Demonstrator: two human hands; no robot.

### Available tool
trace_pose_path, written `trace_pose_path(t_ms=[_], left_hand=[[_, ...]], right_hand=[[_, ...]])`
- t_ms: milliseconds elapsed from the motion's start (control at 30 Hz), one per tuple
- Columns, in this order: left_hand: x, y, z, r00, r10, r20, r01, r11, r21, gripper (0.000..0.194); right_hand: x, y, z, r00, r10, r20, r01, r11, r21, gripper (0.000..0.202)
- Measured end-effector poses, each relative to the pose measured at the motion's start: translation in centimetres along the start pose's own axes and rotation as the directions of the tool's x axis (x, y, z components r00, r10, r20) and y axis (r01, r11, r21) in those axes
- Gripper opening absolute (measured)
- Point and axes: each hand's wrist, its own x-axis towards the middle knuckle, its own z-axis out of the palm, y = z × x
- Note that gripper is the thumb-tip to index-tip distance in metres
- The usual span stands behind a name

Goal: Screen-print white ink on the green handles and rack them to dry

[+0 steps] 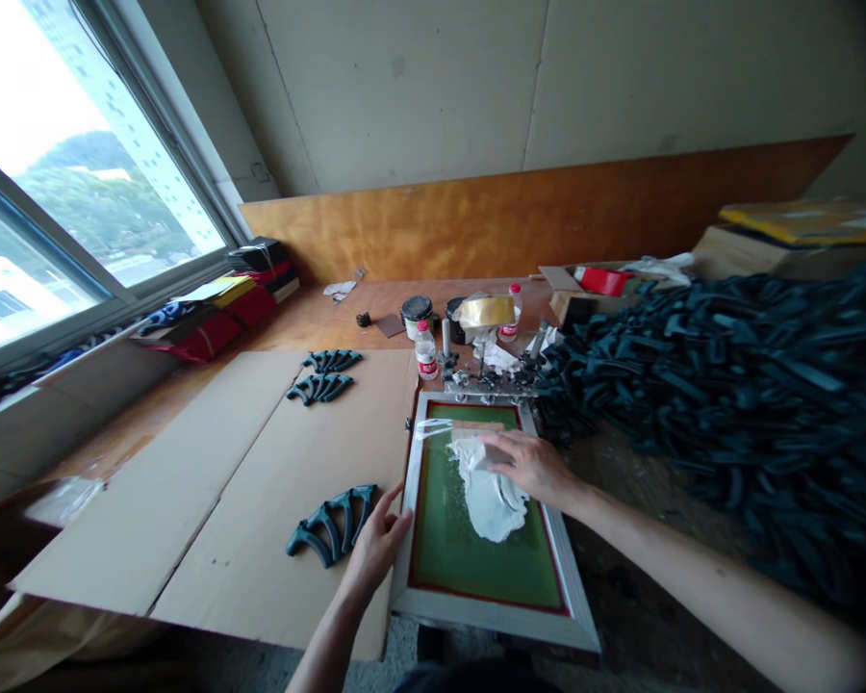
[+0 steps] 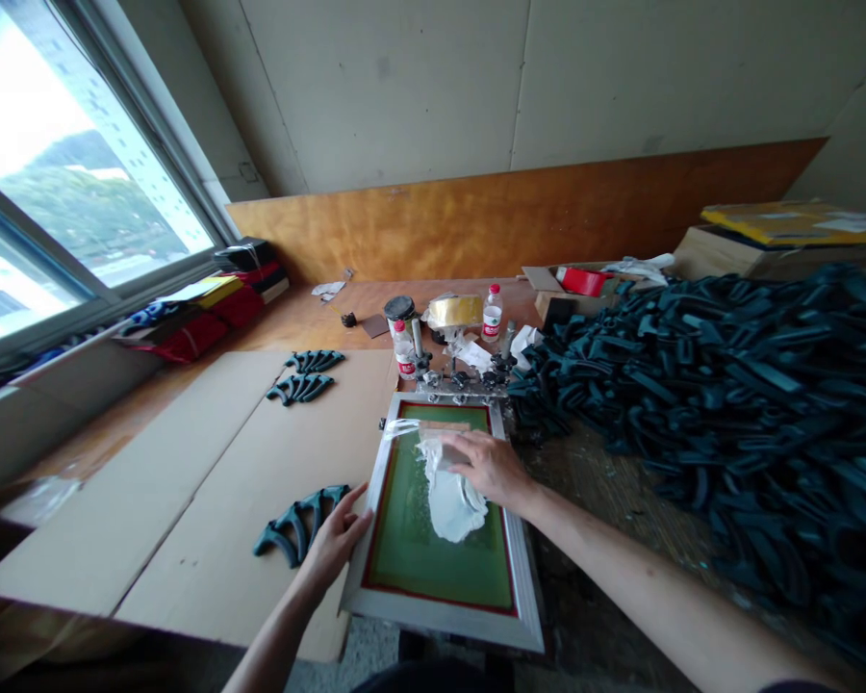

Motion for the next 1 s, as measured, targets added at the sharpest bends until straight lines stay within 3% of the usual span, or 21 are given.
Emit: trace_pose_path(t_ms=[67, 133, 233, 300, 400, 533, 600, 667, 733, 767, 833, 900, 933, 967, 1000], left_hand=[[-0.7, 2.5, -0.4, 0.999, -0.034, 0.016, 0.035, 0.998, -0.046, 0.09], [-1.5, 5.7, -0.9, 1.0, -0.026, 0.016, 0.028, 0.995, -0.099, 0.082], [-1.7, 10.7, -1.1, 0.994, 0.092, -0.05, -0.099, 0.983, -0.154, 0.06], [-1.0, 13.7, -0.9, 0.972, 0.206, -0.113, -0.225, 0.955, -0.193, 0.059], [1.0, 17.7, -0.4, 0.925, 0.347, -0.157, -0.377, 0.893, -0.247, 0.063], [3.0, 20.5, 0.2, 0.898, 0.402, -0.177, -0.437, 0.861, -0.26, 0.064], [2.7, 19.5, 1.0, 0.882, 0.397, -0.254, -0.46, 0.842, -0.281, 0.062], [1.3, 16.5, 2.6, 0.935, 0.284, -0.215, -0.342, 0.884, -0.318, 0.065], [-0.8, 12.3, 5.0, 0.999, 0.02, 0.032, -0.009, 0.947, -0.322, 0.072], [-1.9, 10.0, 6.3, 0.967, -0.124, 0.22, 0.186, 0.939, -0.29, 0.075], [-3.7, 5.9, 8.5, 0.916, -0.244, 0.318, 0.356, 0.859, -0.367, 0.073], [-4.5, 2.9, 9.3, 0.925, -0.276, 0.261, 0.373, 0.784, -0.497, 0.065], [-4.4, 1.8, 8.9, 0.931, -0.302, 0.202, 0.364, 0.76, -0.538, 0.061], [-4.1, 0.8, 7.8, 0.931, -0.341, 0.129, 0.353, 0.753, -0.556, 0.056], [-3.7, -0.1, 6.2, 0.922, -0.385, 0.043, 0.342, 0.756, -0.558, 0.051]], right_hand=[[2.8, 0.6, -1.7, 0.991, 0.113, -0.07, -0.118, 0.989, -0.083, 0.053], [4.2, 1.7, -3.7, 0.971, 0.164, -0.171, -0.193, 0.967, -0.169, 0.056], [3.6, 4.9, -6.2, 0.893, 0.23, -0.386, -0.289, 0.952, -0.1, 0.045], [1.8, 7.3, -6.3, 0.846, 0.362, -0.391, -0.386, 0.922, 0.018, 0.039], [-1.7, 8.6, -3.0, 0.866, 0.465, -0.186, -0.457, 0.885, 0.086, 0.038], [-5.3, 5.7, 3.6, 0.935, 0.354, -0.002, -0.354, 0.935, -0.007, 0.036], [-5.9, 3.8, 5.6, 0.945, 0.326, 0.028, -0.323, 0.943, -0.083, 0.026], [-5.8, 1.8, 6.2, 0.931, 0.363, 0.031, -0.359, 0.93, -0.08, 0.017], [-5.5, -0.6, 6.3, 0.913, 0.407, -0.031, -0.407, 0.913, -0.013, 0.015], [-5.4, -2.1, 6.2, 0.912, 0.401, -0.087, -0.4, 0.916, 0.022, 0.014], [-5.5, -5.1, 6.4, 0.94, 0.287, -0.184, -0.28, 0.958, 0.064, 0.011], [-5.6, -6.9, 6.5, 0.985, 0.052, -0.165, -0.037, 0.995, 0.093, 0.007], [-5.6, -6.8, 6.4, 0.991, -0.064, -0.118, 0.077, 0.991, 0.112, 0.007], [-5.6, -6.0, 6.1, 0.989, -0.131, -0.069, 0.139, 0.982, 0.125, 0.008], [-5.7, -4.2, 5.6, 0.993, -0.115, -0.023, 0.117, 0.985, 0.123, 0.011]])
